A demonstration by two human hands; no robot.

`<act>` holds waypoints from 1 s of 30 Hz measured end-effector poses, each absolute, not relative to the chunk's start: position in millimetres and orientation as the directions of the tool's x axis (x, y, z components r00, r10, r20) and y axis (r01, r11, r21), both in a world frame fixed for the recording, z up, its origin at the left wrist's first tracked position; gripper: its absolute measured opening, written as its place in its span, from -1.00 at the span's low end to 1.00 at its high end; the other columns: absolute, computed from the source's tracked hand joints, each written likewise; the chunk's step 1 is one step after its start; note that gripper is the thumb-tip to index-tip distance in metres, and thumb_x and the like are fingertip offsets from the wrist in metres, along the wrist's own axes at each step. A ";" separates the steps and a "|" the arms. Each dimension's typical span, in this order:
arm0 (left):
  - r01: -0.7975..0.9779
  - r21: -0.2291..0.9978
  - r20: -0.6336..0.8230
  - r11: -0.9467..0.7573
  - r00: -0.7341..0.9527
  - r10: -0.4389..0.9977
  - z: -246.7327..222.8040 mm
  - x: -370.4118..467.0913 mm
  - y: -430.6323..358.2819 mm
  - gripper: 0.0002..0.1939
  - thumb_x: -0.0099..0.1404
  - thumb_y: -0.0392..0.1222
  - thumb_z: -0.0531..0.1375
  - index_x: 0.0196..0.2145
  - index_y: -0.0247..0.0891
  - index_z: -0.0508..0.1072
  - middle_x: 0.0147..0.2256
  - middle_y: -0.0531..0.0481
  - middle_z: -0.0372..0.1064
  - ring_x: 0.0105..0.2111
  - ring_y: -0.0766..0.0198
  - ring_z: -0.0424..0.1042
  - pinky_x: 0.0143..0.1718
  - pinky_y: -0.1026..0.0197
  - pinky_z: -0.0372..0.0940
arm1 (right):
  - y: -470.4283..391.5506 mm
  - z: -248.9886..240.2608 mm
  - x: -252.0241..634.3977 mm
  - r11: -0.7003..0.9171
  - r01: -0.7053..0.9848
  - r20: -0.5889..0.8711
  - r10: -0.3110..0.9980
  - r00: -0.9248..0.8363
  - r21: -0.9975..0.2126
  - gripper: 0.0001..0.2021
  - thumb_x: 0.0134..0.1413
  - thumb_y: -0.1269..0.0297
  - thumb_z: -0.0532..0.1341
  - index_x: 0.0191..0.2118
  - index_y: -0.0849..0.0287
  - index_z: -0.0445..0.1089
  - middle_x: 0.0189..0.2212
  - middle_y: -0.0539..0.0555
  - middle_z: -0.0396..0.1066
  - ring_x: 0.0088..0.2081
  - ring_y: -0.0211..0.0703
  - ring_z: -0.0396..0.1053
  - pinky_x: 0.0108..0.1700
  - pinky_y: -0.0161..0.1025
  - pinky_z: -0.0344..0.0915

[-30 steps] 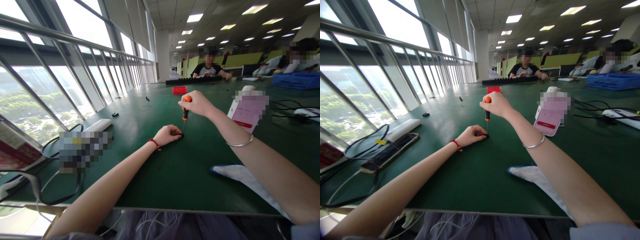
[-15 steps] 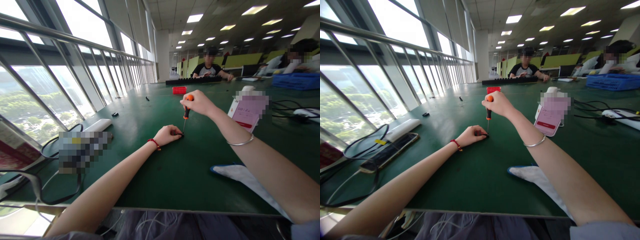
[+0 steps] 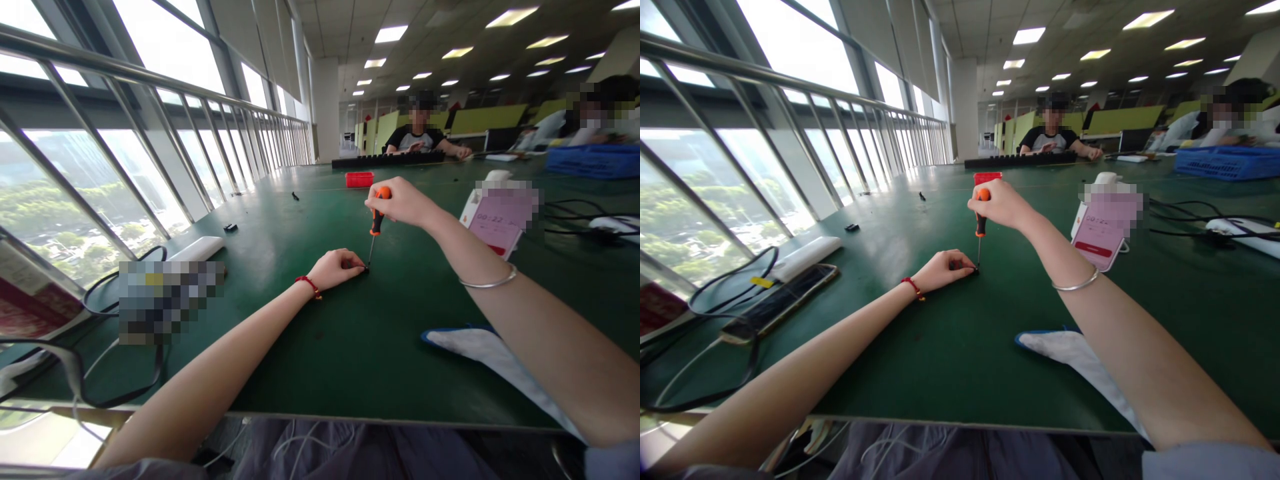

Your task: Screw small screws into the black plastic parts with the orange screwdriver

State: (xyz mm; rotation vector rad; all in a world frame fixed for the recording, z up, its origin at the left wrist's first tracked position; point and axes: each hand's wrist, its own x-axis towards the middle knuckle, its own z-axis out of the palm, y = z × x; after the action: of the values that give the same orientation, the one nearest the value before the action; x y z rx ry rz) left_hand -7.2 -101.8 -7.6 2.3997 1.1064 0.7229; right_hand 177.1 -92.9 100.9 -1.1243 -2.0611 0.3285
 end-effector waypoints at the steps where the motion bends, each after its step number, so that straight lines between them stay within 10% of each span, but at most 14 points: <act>1: 0.576 0.548 0.284 -0.607 0.554 0.782 -7.0 -7.2 -102.1 -0.80 0.19 -0.14 0.18 -0.31 -0.27 0.56 -0.35 0.00 0.41 -0.45 0.37 0.29 -0.41 0.33 0.22 | -93.2 101.9 177.8 0.585 0.609 0.505 0.800 -0.324 -0.535 -0.85 -0.10 0.35 0.15 -0.61 0.20 0.28 -0.70 -0.06 0.22 -0.62 -0.34 0.13 -0.46 -0.28 0.08; 30: 0.568 0.566 0.267 -0.598 0.559 0.785 -7.2 -7.3 -101.4 -0.81 0.19 -0.16 0.18 -0.32 -0.28 0.56 -0.32 -0.01 0.41 -0.44 0.36 0.28 -0.37 0.32 0.22 | -93.0 100.2 176.7 0.605 0.603 0.515 0.785 -0.344 -0.520 -0.84 -0.09 0.35 0.14 -0.61 0.22 0.29 -0.69 -0.07 0.22 -0.60 -0.34 0.12 -0.43 -0.28 0.08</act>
State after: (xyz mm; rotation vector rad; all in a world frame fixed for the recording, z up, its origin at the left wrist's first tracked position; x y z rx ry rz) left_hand -7.3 -101.4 -7.2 2.3782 1.0954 0.7058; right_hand 176.7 -93.0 100.2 -1.0925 -2.0699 0.3059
